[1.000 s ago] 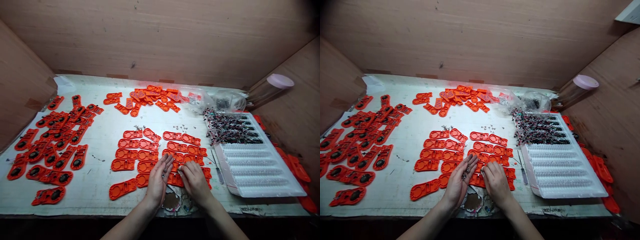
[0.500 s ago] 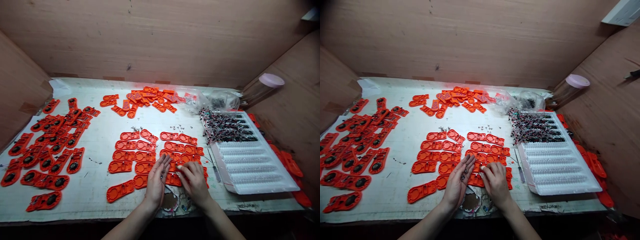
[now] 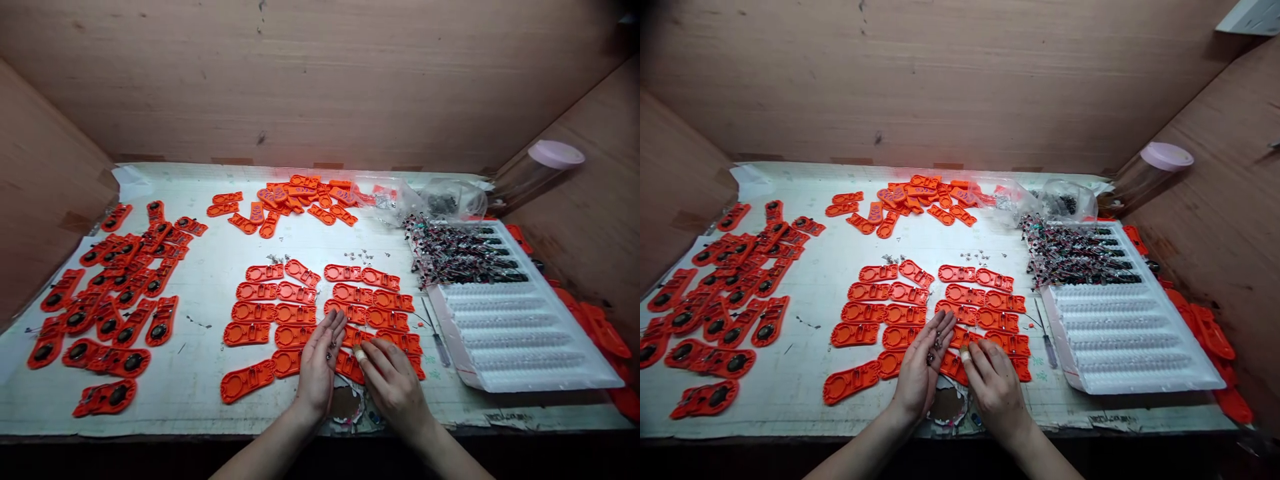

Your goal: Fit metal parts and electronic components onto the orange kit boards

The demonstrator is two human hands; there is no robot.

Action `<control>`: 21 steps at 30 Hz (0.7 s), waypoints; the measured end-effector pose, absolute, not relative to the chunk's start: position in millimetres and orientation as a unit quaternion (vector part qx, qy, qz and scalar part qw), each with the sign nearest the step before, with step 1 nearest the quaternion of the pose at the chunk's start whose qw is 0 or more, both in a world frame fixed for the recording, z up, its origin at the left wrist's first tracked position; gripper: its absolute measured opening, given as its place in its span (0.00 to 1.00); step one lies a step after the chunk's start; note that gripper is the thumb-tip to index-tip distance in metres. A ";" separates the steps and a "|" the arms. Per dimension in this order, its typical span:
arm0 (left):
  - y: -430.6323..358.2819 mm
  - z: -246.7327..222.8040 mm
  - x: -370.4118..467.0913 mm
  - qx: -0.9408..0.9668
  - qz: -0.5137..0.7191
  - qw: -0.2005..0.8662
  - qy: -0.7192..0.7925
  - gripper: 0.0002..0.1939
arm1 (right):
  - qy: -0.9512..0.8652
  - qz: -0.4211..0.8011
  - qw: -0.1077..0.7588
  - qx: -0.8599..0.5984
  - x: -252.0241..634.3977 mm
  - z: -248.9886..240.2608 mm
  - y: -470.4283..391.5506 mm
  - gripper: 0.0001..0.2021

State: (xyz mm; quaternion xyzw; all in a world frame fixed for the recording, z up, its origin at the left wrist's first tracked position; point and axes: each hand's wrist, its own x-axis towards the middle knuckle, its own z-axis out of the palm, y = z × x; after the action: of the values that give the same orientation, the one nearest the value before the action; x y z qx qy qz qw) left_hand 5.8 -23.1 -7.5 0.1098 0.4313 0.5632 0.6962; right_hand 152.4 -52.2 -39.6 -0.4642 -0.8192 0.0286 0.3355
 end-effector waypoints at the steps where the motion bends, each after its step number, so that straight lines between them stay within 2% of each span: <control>1: -22.5 -4.5 4.2 0.099 0.564 0.702 0.424 0.16 | -0.809 0.047 0.347 -0.473 153.3 -37.0 -53.4 0.15; 4: -19.4 9.9 -2.7 0.067 0.571 0.727 0.376 0.17 | -0.801 0.108 0.348 -0.475 156.3 -32.9 -56.9 0.14; 8: -15.7 29.3 -11.7 0.042 0.562 0.768 0.304 0.20 | -0.814 0.091 0.320 -0.475 157.3 -27.8 -55.4 0.12; 14: -18.9 38.7 -13.3 0.047 0.511 0.822 0.248 0.25 | -0.750 0.161 0.425 -0.481 145.8 16.1 -38.8 0.10; 21: -22.8 41.2 -15.0 0.050 0.489 0.835 0.247 0.24 | -0.765 0.166 0.429 -0.452 137.5 31.7 -16.9 0.10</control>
State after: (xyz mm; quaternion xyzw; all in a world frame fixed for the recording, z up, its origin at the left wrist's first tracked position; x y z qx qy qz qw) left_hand -15.0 -22.8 41.2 0.0498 0.2472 0.4890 0.8350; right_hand 137.5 -16.9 31.7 -0.4519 -0.7646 0.1656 0.4287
